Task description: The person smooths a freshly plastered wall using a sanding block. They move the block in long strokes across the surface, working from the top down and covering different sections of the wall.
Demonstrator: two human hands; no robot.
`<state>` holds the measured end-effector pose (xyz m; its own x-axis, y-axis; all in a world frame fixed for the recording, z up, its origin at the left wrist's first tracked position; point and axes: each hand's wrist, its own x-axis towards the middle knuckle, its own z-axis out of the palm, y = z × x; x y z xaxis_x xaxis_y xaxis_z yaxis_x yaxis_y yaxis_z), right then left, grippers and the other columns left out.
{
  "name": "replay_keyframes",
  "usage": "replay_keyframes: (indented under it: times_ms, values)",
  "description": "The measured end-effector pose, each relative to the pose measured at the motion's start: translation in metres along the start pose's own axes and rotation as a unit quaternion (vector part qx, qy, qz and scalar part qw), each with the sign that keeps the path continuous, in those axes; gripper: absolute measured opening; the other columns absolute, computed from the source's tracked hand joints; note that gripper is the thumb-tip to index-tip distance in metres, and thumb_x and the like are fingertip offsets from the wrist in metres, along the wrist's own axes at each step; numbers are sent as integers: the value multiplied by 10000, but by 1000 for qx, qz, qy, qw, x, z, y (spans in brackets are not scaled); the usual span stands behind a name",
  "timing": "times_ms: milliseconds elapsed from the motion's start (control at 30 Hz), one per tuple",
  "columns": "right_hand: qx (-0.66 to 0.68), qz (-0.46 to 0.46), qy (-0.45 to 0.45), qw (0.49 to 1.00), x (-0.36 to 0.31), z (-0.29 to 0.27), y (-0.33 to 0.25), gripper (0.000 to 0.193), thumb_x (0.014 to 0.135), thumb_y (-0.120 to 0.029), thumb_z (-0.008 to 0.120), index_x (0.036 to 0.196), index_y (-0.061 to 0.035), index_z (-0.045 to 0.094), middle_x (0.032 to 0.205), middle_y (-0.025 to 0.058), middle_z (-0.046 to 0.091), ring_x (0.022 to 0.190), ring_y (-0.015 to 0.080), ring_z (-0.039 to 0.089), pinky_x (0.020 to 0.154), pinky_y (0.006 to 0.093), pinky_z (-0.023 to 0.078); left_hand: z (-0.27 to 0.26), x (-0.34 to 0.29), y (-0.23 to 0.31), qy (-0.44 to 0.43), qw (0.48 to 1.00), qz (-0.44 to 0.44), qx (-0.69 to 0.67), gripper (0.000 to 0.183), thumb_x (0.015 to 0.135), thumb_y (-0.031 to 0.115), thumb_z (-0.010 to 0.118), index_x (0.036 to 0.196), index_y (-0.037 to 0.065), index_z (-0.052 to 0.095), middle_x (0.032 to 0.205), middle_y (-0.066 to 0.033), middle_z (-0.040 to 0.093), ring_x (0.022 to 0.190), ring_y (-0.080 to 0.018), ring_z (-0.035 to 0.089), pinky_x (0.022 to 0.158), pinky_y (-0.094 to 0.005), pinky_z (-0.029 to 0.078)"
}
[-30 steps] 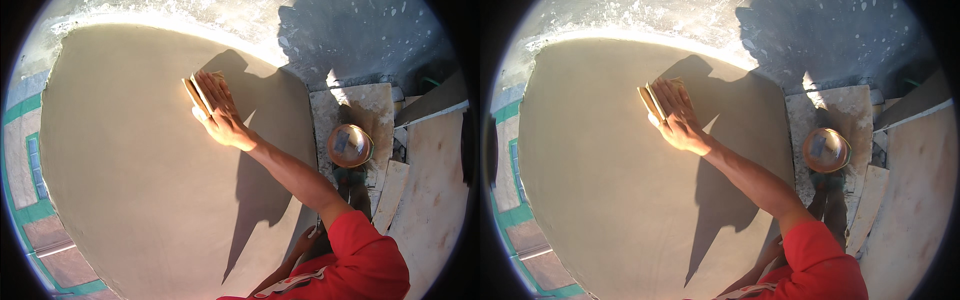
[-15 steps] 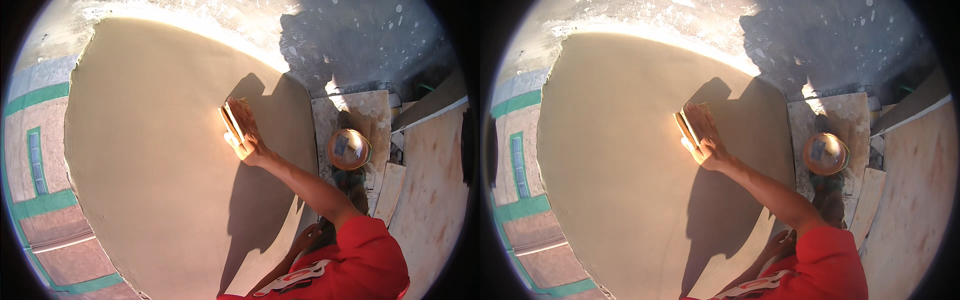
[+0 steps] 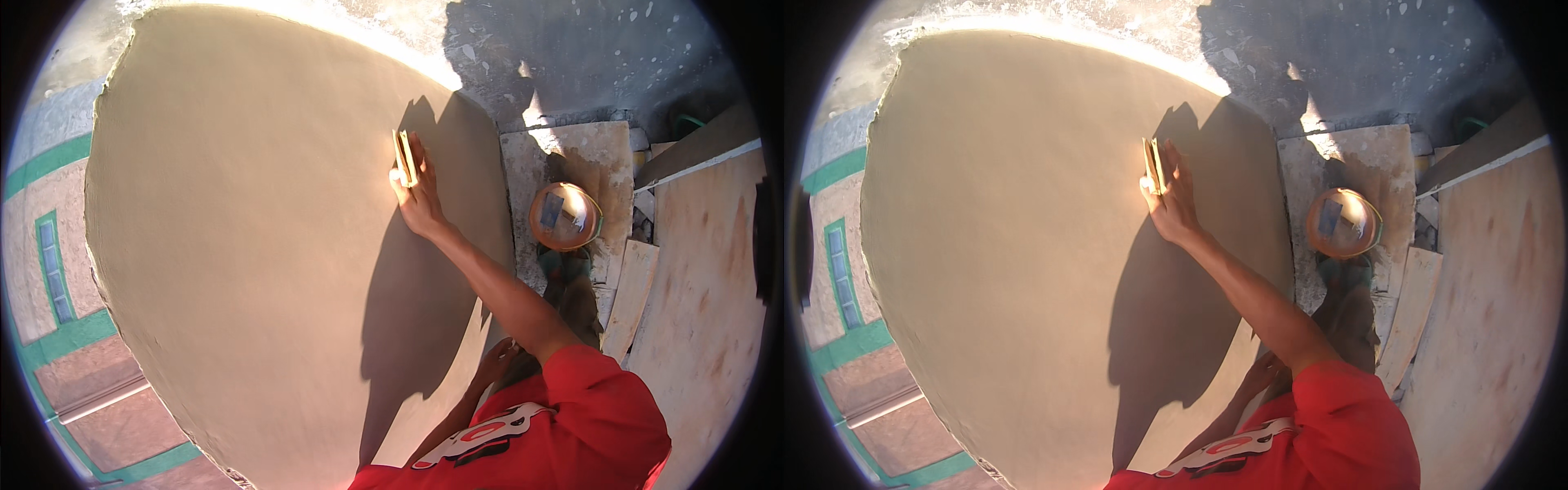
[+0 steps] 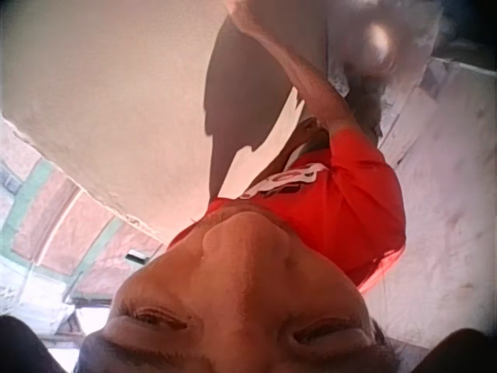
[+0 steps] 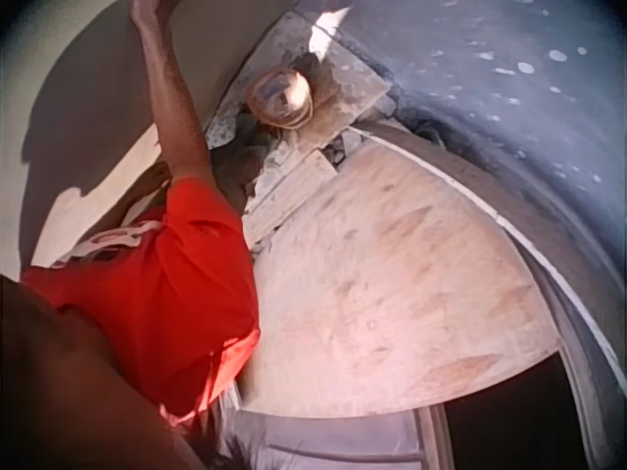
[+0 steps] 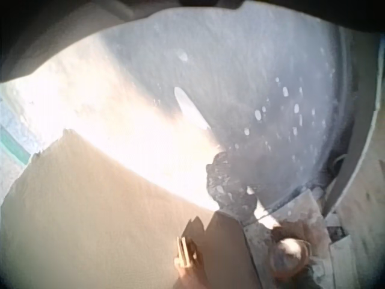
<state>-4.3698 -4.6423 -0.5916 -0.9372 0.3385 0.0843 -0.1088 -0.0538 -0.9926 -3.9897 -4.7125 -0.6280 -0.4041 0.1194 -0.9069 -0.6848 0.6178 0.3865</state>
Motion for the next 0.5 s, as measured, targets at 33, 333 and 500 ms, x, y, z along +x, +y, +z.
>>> replay_keyframes:
  times_ms: [33,333,500]
  values:
    - [-7,-54,-9,998,18,-3,-22,654,1064,-344,453,1601,-15,273,1642,247,271,1538,457,200,1228,590,155,2,12,-23,8,1000,0,-2,598,1039,418,586,1454,-8,519,1385,-197,631,1334,-291,572,1120,-388,421]
    - [53,-42,-80,995,-93,-6,-24,657,1071,-355,469,1593,-7,274,1660,255,218,1566,423,125,1240,563,144,4,14,-72,29,999,-2,46,534,1047,397,488,1464,67,534,1460,-176,578,1378,-319,530,1136,-405,393]
    - [-39,-173,-25,984,26,-9,-92,647,1064,-346,491,1574,9,309,1627,276,281,1526,451,237,1224,589,184,1,17,-74,13,999,3,39,649,1046,490,515,1457,-13,512,1449,-237,572,1374,-332,533,1144,-398,391]
